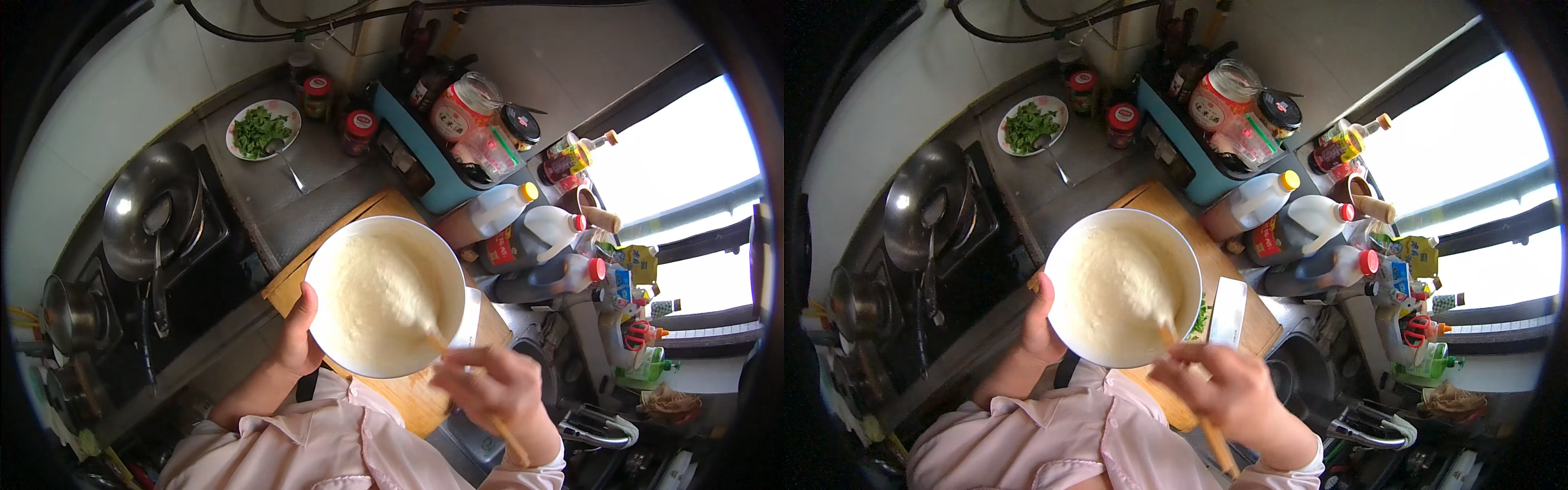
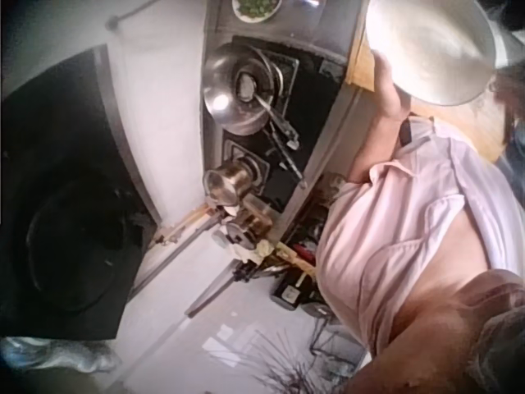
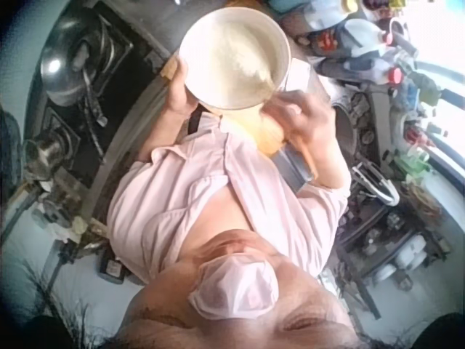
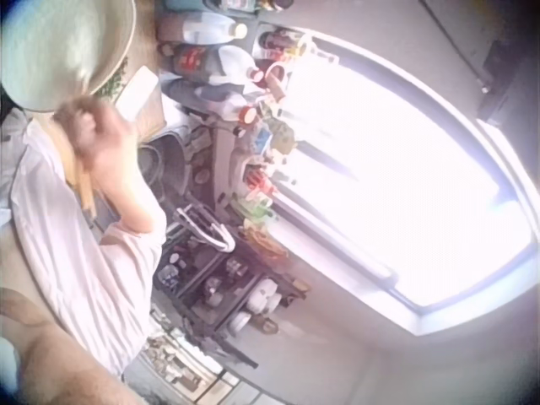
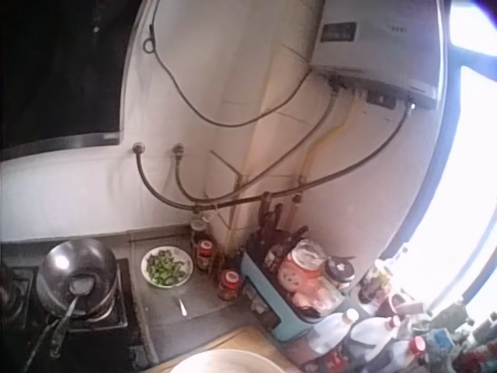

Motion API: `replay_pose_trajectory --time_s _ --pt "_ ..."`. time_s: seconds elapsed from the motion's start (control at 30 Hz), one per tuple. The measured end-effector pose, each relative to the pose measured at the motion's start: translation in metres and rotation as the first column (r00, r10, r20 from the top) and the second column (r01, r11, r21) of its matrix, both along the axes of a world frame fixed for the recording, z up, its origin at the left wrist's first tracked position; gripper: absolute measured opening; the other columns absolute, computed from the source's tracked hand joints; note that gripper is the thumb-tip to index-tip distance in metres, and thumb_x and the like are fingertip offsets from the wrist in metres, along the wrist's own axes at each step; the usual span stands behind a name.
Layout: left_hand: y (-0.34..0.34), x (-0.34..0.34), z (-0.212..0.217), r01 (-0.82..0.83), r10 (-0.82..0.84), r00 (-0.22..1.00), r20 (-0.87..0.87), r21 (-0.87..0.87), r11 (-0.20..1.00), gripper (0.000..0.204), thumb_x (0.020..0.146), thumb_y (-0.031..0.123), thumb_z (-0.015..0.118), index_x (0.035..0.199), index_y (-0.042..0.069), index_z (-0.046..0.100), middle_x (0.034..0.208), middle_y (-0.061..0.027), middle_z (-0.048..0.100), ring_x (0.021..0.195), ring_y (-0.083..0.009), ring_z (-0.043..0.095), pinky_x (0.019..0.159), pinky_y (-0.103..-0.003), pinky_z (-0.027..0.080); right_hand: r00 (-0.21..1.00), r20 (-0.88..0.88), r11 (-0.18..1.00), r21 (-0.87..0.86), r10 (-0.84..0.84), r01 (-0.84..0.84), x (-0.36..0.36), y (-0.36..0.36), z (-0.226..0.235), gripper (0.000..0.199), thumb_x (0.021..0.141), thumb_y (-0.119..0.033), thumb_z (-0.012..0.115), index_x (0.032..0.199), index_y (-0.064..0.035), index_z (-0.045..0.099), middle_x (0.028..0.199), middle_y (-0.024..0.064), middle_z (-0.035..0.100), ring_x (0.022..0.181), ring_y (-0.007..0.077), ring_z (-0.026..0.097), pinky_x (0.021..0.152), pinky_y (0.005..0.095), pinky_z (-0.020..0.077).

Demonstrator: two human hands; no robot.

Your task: The person stirs a white batter in a bowl using chopsticks. They briefly lift the lid of a pot on the stove to check its contents, then resume stirring the batter until it becomes smooth.

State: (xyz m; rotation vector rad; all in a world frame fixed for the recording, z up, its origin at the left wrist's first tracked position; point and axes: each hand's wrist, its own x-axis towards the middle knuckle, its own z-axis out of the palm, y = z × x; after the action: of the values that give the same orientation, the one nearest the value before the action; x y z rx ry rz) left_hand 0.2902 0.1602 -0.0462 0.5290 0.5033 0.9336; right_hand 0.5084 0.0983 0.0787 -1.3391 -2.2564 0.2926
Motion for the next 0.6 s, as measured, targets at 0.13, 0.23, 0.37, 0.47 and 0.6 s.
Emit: replay_pose_trajectory --time_s 0.13,0.23,0.37,0.47,0.6 --pt "-0.003 0.009 -0.001 0.057 -0.057 0.998 0.014 -0.030 0.998 0.081 0.092 0.063 0.035 0.146 0.003 0.023 0.143 -0.0125 0.039 0.131 -0.0226 0.040 0.107 -0.038 0.034 0.946 -0.195 0.960 -0.059 0.259 -0.275 -0.016 0.008 -0.011 0.023 0.075 -0.014 0.074 0.098 -0.0096 0.070 0.089 0.0053 0.064 0.066 0.0155 0.064 0.052 0.0262 0.0529" --pt "-0.006 0.011 0.002 0.118 -0.117 0.993 0.034 -0.034 0.992 0.083 0.092 0.066 0.032 0.146 0.004 0.022 0.144 -0.0135 0.038 0.132 -0.0245 0.039 0.108 -0.040 0.034 0.947 -0.201 0.956 0.203 0.250 -0.210 -0.013 0.028 -0.036 0.026 0.075 -0.011 0.070 0.102 -0.0084 0.068 0.090 0.0072 0.064 0.075 0.0204 0.067 0.057 0.0277 0.0548" --pt "-0.005 0.005 0.001 0.091 -0.091 0.995 0.050 0.005 0.996 0.083 0.092 0.066 0.033 0.146 0.003 0.022 0.144 -0.0136 0.038 0.131 -0.0242 0.040 0.107 -0.040 0.035 0.999 -0.015 0.968 0.248 0.040 -0.035 -0.005 0.018 -0.024 0.027 0.075 -0.014 0.072 0.102 -0.0082 0.069 0.087 0.0074 0.063 0.079 0.0217 0.068 0.060 0.0283 0.0554" --pt "-0.004 0.002 0.005 0.043 -0.045 0.998 0.035 0.048 0.998 0.082 0.092 0.064 0.036 0.145 0.002 0.023 0.143 -0.0136 0.039 0.130 -0.0236 0.041 0.107 -0.039 0.035 0.999 0.050 0.995 0.098 -0.022 0.017 -0.004 -0.006 -0.005 0.027 0.074 -0.015 0.074 0.100 -0.0080 0.069 0.086 0.0077 0.064 0.076 0.0188 0.068 0.057 0.0271 0.0550" --pt "-0.001 0.013 0.007 0.082 -0.082 0.997 0.002 0.105 0.991 0.084 0.092 0.065 0.034 0.146 0.002 0.021 0.145 -0.0138 0.036 0.132 -0.0242 0.039 0.109 -0.040 0.032 0.974 -0.164 0.986 -0.021 0.157 -0.163 -0.008 -0.012 -0.008 0.028 0.073 -0.015 0.077 0.099 -0.0074 0.070 0.086 0.0075 0.064 0.070 0.0168 0.066 0.055 0.0253 0.0540"
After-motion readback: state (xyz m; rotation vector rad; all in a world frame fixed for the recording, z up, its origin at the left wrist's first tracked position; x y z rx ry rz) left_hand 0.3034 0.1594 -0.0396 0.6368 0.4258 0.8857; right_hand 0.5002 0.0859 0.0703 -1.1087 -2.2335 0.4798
